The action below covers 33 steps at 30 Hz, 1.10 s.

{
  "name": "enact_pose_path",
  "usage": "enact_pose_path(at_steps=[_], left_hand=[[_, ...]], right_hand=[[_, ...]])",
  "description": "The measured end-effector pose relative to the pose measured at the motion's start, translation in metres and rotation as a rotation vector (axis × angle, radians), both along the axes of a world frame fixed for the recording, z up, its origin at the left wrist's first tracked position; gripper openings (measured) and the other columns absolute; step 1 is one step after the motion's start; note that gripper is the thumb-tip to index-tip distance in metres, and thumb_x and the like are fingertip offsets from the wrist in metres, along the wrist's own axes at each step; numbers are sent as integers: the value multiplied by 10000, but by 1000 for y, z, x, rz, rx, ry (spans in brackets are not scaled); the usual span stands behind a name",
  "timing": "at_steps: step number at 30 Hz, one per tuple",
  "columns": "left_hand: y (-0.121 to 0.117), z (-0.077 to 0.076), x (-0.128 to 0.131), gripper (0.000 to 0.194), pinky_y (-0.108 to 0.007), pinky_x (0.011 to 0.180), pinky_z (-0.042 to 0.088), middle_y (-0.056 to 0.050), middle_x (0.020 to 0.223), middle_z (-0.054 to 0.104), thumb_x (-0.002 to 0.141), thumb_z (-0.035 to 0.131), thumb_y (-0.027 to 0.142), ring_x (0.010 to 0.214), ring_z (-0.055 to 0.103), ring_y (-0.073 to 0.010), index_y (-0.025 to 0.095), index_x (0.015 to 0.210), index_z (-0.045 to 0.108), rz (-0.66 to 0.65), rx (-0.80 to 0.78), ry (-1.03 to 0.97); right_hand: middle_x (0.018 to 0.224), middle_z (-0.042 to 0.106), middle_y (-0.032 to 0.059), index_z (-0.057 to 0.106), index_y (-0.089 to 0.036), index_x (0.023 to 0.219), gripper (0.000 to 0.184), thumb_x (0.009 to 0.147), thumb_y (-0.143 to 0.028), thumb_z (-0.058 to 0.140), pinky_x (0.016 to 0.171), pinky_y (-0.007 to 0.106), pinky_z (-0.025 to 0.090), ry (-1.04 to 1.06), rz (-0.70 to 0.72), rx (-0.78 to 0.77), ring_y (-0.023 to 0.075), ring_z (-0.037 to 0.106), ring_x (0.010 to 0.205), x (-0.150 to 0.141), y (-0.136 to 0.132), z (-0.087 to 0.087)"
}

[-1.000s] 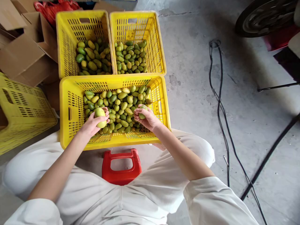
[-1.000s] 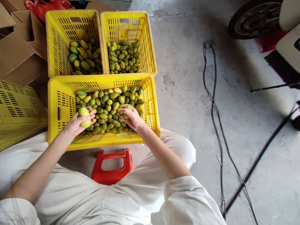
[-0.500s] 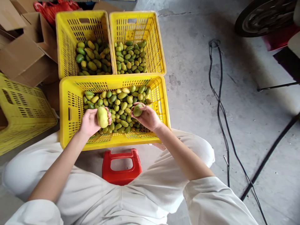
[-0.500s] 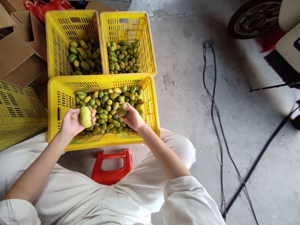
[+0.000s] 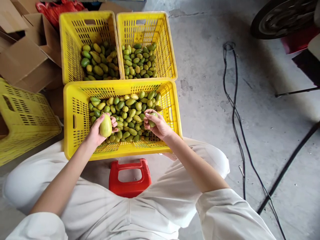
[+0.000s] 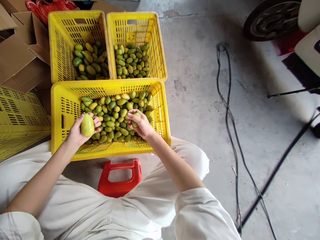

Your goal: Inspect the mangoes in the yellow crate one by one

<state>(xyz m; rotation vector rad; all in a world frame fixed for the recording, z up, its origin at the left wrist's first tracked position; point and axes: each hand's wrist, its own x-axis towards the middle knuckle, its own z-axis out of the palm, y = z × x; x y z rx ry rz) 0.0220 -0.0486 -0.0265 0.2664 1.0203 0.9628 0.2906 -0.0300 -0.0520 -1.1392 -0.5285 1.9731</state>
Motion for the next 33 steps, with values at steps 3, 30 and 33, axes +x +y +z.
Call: enact_pose_path(at_steps=[3, 30, 33], left_hand=[[1, 3, -1, 411, -338, 650, 629, -38, 898, 675, 821, 836, 551, 806, 716, -231, 230, 1029, 686, -7, -25, 17], [2, 3, -3, 301, -187, 399, 345, 35, 728, 562, 896, 822, 443, 466, 468, -83, 211, 1004, 664, 7, -65, -94], [4, 3, -2, 256, -218, 458, 446, -1, 786, 640, 993, 694, 455, 526, 569, -119, 210, 1066, 681, 118, -66, -109]], right_hand=[[752, 650, -31, 644, -237, 907, 614, 600, -531, 1086, 561, 262, 450, -24, 34, 7, 131, 577, 664, -1, -1, 1], [784, 669, -58, 645, -245, 923, 502, 667, -399, 1048, 621, 244, 508, 11, 34, 67, 117, 634, 699, -4, -3, 2], [871, 702, -41, 670, -246, 937, 423, 677, -320, 995, 717, 255, 578, 34, 5, 32, 128, 681, 796, -3, -3, -2]])
